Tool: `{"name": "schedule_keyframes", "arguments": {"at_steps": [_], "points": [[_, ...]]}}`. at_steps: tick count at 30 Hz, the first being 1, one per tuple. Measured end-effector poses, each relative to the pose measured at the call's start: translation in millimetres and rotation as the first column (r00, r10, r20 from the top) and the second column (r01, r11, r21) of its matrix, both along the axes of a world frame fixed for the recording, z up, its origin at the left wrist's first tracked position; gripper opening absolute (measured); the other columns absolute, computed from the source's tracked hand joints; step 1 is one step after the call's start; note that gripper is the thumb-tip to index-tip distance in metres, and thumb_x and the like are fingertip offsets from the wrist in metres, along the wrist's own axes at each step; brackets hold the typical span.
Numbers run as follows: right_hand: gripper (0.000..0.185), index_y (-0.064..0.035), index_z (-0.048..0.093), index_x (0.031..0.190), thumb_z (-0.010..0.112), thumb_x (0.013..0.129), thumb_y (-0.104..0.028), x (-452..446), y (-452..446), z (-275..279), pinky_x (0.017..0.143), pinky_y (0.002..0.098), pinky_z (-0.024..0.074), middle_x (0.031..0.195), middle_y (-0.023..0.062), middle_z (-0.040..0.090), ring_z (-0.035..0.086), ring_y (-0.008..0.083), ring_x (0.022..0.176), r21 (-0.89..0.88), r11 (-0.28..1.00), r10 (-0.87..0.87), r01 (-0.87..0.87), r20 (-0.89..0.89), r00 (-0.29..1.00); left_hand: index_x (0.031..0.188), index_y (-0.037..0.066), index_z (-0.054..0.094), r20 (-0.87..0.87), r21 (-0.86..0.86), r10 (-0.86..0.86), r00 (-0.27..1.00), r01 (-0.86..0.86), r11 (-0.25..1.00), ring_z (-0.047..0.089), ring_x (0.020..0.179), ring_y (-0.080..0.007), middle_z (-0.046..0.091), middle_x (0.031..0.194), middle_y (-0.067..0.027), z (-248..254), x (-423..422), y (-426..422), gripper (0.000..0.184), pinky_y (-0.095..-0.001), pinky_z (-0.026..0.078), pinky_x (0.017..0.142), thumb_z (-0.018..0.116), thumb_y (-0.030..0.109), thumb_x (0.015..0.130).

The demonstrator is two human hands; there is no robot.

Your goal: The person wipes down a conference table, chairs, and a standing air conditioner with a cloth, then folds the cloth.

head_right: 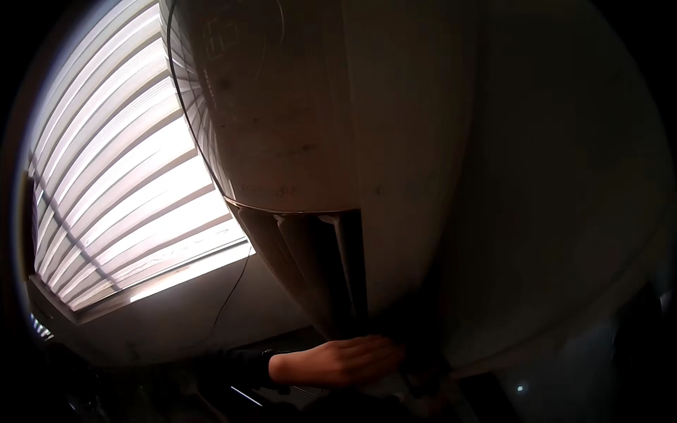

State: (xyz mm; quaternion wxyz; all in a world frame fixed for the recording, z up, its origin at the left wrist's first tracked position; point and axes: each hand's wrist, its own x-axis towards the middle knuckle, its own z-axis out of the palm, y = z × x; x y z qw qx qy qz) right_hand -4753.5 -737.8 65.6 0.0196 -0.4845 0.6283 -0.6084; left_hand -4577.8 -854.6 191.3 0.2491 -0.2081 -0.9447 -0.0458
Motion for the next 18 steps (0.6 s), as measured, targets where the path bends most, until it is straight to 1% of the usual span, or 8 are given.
{"name": "schedule_keyframes", "arguments": {"at_steps": [5, 8, 10, 12, 13, 14, 16, 18], "points": [[0.038, -0.0011, 0.052, 0.123, 0.064, 0.088, -0.008, 72, 19, -46, 0.092, 0.0373, 0.0456, 0.119, 0.0142, 0.053, 0.054, 0.0299, 0.111, 0.249, 0.966, 0.066, -0.072, 0.031, 0.997, 0.138, 0.001, 0.046, -0.044, 0.239, 0.162, 0.986, -0.147, 0.960, 0.054, 0.125, -0.0271, 0.053, 0.138, -0.0155, -80, 48, -13, 0.051, -0.0383, 0.046, 0.106, 0.060, 0.017, 0.092], [0.038, -0.0019, 0.052, 0.124, 0.064, 0.089, -0.010, 102, 6, -43, 0.092, 0.0366, 0.0459, 0.119, 0.0132, 0.053, 0.055, 0.0289, 0.111, 0.303, 0.946, 0.133, -0.116, -0.039, 0.990, 0.137, 0.001, 0.047, -0.040, 0.282, 0.207, 0.977, -0.188, 0.941, 0.055, 0.123, -0.0269, 0.054, 0.137, -0.0144, -90, 88, -22, 0.050, -0.0390, 0.046, 0.105, 0.061, 0.016, 0.091], [0.038, -0.0024, 0.051, 0.124, 0.065, 0.089, -0.011, 118, -8, -35, 0.092, 0.0361, 0.0461, 0.119, 0.0125, 0.053, 0.055, 0.0282, 0.111, 0.318, 0.932, 0.197, -0.172, -0.050, 0.979, 0.138, 0.004, 0.047, -0.111, 0.454, 0.309, 0.945, -0.228, 0.861, 0.057, 0.122, -0.0278, 0.054, 0.137, -0.0145, -100, 111, -34, 0.053, -0.0402, 0.048, 0.103, 0.063, 0.015, 0.089], [0.039, -0.0029, 0.051, 0.125, 0.065, 0.090, -0.012, 137, -25, -27, 0.092, 0.0356, 0.0463, 0.119, 0.0118, 0.053, 0.055, 0.0275, 0.110, 0.274, 0.894, 0.316, -0.354, 0.174, 0.933, 0.139, 0.004, 0.046, -0.171, 0.623, 0.464, 0.869, -0.269, 0.734, 0.057, 0.120, -0.0305, 0.054, 0.136, -0.0154, -102, 131, -45, 0.056, -0.0414, 0.049, 0.101, 0.064, 0.017, 0.088], [0.039, -0.0032, 0.051, 0.125, 0.065, 0.090, -0.013, 148, -36, -16, 0.092, 0.0354, 0.0464, 0.119, 0.0115, 0.053, 0.055, 0.0272, 0.110, 0.247, 0.880, 0.380, -0.405, 0.144, 0.914, 0.137, -0.001, 0.045, -0.167, 0.686, 0.501, 0.849, -0.265, 0.678, 0.055, 0.121, -0.0340, 0.050, 0.139, -0.0189, -113, 139, -52, 0.053, -0.0425, 0.049, 0.100, 0.062, 0.011, 0.088], [0.033, -0.0017, 0.056, 0.114, 0.069, 0.084, -0.009, 177, -65, 49, 0.087, 0.0363, 0.0480, 0.111, 0.0109, 0.055, 0.058, 0.0278, 0.101, 0.217, 0.936, 0.340, -0.278, -0.343, 0.876, 0.137, -0.001, 0.046, -0.091, 0.810, 0.532, 0.842, -0.248, 0.531, 0.051, 0.126, -0.0354, 0.049, 0.140, -0.0191, -110, 148, -52, 0.051, -0.0451, 0.042, 0.106, 0.059, 0.013, 0.090], [0.022, 0.0000, 0.061, 0.101, 0.068, 0.080, -0.002, 193, -93, 24, 0.082, 0.0374, 0.0478, 0.101, 0.0126, 0.056, 0.058, 0.0284, 0.094, 0.106, 0.946, 0.325, -0.308, -0.361, 0.874, 0.137, 0.002, 0.048, -0.101, 0.962, 0.489, 0.866, -0.041, 0.272, 0.045, 0.131, -0.0359, 0.048, 0.141, -0.0191, -128, 163, -51, 0.048, -0.0456, 0.036, 0.110, 0.057, 0.016, 0.092], [0.020, 0.0006, 0.063, 0.097, 0.066, 0.077, 0.002, 212, -109, 33, 0.081, 0.0378, 0.0478, 0.098, 0.0130, 0.056, 0.058, 0.0287, 0.092, 0.100, 0.907, 0.420, -0.410, -0.301, 0.856, 0.136, 0.004, 0.049, 0.033, 0.976, 0.615, 0.788, -0.157, 0.148, 0.041, 0.135, -0.0354, 0.047, 0.141, -0.0185, -121, 179, -37, 0.046, -0.0444, 0.032, 0.112, 0.055, 0.016, 0.092]]}}
